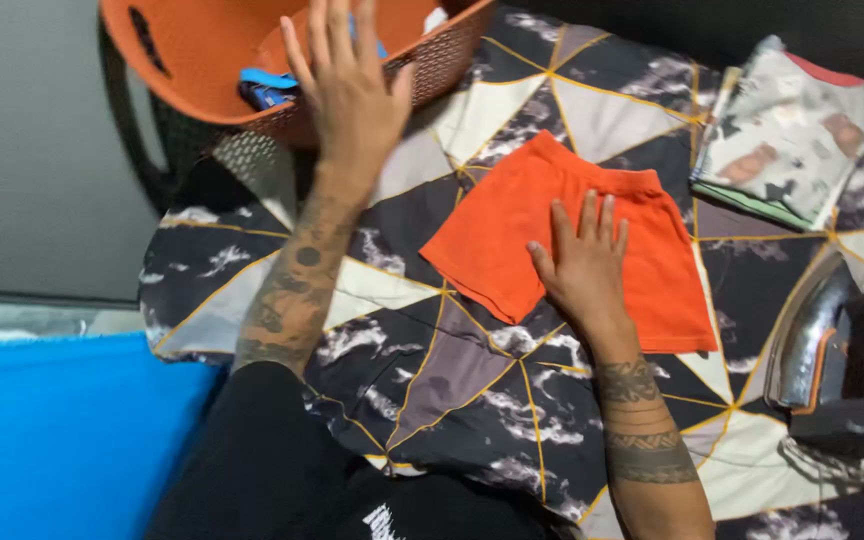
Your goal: Iron and fold a pair of orange shorts.
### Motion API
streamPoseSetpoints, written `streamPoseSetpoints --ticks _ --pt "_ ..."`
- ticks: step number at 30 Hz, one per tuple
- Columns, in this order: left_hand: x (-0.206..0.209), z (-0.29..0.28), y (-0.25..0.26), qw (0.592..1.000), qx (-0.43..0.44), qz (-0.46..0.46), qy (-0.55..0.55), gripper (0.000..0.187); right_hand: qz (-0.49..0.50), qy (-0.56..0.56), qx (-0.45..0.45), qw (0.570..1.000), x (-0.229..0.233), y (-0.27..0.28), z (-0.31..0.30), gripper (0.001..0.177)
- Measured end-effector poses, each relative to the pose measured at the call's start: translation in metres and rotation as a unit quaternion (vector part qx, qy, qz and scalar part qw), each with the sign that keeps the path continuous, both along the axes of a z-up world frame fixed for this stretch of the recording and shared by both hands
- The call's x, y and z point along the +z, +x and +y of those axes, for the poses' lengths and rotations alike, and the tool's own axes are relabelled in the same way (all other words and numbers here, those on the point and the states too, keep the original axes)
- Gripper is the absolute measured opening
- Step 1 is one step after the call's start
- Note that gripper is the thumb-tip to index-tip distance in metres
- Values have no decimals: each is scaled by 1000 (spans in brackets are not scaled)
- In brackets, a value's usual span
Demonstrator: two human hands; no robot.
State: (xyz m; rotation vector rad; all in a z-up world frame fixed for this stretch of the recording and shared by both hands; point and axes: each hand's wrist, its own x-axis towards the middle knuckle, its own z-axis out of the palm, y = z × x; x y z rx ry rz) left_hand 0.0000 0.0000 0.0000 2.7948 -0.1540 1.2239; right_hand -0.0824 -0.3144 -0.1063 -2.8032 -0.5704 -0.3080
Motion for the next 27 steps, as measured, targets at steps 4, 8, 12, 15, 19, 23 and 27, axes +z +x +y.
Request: streamPoseSetpoints --ticks 4,8,12,15,19,23,27 --pt "3 35 -18 991 51 118 -35 54 23 13 -12 1000 18 8 27 73" --pt "-25 38 -23 986 47 162 -5 19 115 285 78 948 26 42 84 81" --pt "-33 19 -41 990 46 127 27 2 236 606 136 747 36 89 147 85" --pt "-30 26 -45 993 58 99 10 3 299 663 107 678 50 100 182 89" --pt "-29 37 -30 994 76 76 -2 3 273 635 172 702 30 117 192 82" --pt "-40 45 5 994 83 57 32 1 224 545 188 786 3 109 167 63" --pt "-31 44 19 988 89 99 78 10 130 358 115 917 34 70 97 50"
